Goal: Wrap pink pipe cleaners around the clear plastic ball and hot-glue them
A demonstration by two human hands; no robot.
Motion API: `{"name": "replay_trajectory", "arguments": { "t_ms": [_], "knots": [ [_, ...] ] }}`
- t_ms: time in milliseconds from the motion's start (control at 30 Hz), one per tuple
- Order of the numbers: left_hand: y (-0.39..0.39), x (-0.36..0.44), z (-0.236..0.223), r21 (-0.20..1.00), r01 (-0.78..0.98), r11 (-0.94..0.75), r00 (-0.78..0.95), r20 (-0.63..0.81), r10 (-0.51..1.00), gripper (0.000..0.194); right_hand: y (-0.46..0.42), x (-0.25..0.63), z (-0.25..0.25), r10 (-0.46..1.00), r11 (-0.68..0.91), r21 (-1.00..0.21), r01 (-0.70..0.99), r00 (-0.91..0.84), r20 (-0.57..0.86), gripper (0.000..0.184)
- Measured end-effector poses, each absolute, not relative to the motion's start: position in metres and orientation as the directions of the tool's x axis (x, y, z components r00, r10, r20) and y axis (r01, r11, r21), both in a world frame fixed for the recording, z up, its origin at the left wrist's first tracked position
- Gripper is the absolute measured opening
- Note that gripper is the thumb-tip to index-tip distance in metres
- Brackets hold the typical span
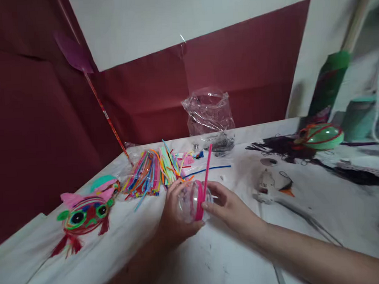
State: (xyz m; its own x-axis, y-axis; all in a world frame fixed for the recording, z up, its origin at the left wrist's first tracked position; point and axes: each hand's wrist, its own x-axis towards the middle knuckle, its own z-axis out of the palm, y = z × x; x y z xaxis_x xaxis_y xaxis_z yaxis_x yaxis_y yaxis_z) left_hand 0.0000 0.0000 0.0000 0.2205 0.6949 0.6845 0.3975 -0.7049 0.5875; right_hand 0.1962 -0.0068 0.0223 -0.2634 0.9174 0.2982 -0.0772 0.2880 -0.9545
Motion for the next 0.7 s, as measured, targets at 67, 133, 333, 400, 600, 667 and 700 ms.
{"name": "replay_trajectory", "arguments": {
  "t_ms": [67,133,333,400,600,667,700],
  "knots": [
    [-0.004,0.004,0.005,0.675,0.316,-0.666,0.206,0.637,0.743,0.082,-0.007,0.193,0.021,0.923,0.295,-0.953,-0.066,-0.24,0.302,0.051],
    [-0.008,0.008,0.01,0.728,0.277,-0.627,0.195,0.596,0.779,0.075,-0.008,0.191,0.019,0.927,0.298,-0.953,-0.06,-0.222,0.303,0.049],
    [-0.013,0.009,0.016,0.692,0.386,-0.61,0.178,0.593,0.785,0.074,-0.005,0.192,0.015,0.932,0.29,-0.955,-0.068,-0.207,0.298,0.048],
    [-0.012,0.008,0.015,0.619,0.418,-0.664,0.205,0.648,0.733,0.076,-0.004,0.193,0.017,0.933,0.278,-0.958,-0.073,-0.218,0.288,0.047],
    [-0.007,0.002,0.01,0.47,0.442,-0.764,0.264,0.746,0.612,0.083,-0.006,0.193,0.025,0.914,0.233,-0.965,-0.123,-0.31,0.261,0.058],
    [-0.006,0.001,0.01,0.479,0.444,-0.757,0.275,0.732,0.624,0.084,-0.007,0.192,0.026,0.912,0.233,-0.961,-0.148,-0.31,0.269,0.058],
    [-0.006,0.0,0.01,0.494,0.45,-0.744,0.276,0.716,0.642,0.084,-0.007,0.192,0.025,0.915,0.236,-0.96,-0.148,-0.298,0.271,0.057]
  ]
}}
